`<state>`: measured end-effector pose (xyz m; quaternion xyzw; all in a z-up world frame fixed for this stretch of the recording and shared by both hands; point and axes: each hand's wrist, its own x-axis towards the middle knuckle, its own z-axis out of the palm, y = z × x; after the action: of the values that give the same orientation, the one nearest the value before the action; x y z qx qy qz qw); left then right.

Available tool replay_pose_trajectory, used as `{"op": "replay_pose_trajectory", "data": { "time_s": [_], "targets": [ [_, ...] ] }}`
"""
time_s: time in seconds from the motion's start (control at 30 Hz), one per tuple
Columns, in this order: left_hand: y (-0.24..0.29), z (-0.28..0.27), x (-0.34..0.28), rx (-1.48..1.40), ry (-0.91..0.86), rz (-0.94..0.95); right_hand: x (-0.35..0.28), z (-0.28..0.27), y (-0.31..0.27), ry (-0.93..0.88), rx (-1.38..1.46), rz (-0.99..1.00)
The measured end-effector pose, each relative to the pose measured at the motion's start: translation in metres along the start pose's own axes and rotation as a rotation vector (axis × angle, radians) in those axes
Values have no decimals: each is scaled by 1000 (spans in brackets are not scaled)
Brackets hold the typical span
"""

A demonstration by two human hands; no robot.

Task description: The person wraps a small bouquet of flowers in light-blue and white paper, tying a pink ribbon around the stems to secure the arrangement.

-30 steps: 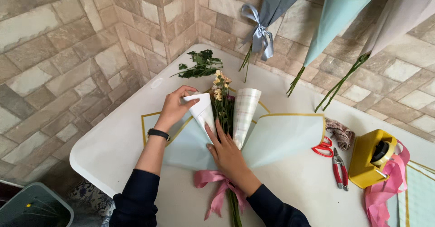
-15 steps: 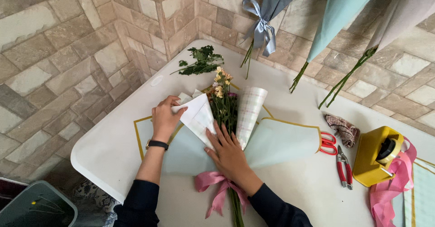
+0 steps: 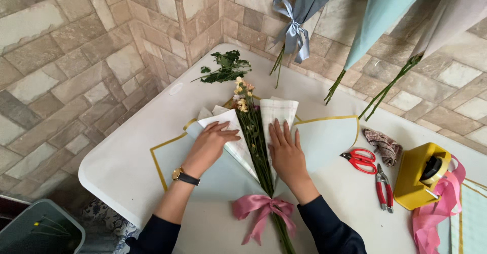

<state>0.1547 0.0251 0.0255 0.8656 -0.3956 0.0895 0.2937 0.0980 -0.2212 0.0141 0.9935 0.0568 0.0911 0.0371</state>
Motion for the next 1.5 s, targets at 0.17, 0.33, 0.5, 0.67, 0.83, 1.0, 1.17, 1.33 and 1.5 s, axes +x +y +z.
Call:
{"op": "replay_pose_trajectory", "data": {
  "time_s": [0.17,0.33,0.5,0.67,0.83,1.0,1.17,1.33,1.5],
  "targets": [
    [47,-10,6,286,-9,-102,-2,-4,-6,-85,-27,32],
    [64,13,-7,384,12,-159,-3,-3,-14,-120,7,83],
    [45,38,-18,342,-77,-313,-5,-1,-14,-176,49,133],
    [43,34,-21,286,-194,-355,-3,-8,-17,-248,26,156],
    [42,35,-21,241,-287,-406,-2,-4,-17,-289,29,175],
    [42,35,-19,253,-362,-462,1,2,-16,-308,31,171],
    [58,21,-18,266,-240,-425,1,-6,-15,-195,52,187],
    [92,2,-21,249,-55,-354,-13,-42,-9,55,264,179],
    [104,-12,-36,325,232,-355,-24,-73,11,281,369,182]
  ]
}}
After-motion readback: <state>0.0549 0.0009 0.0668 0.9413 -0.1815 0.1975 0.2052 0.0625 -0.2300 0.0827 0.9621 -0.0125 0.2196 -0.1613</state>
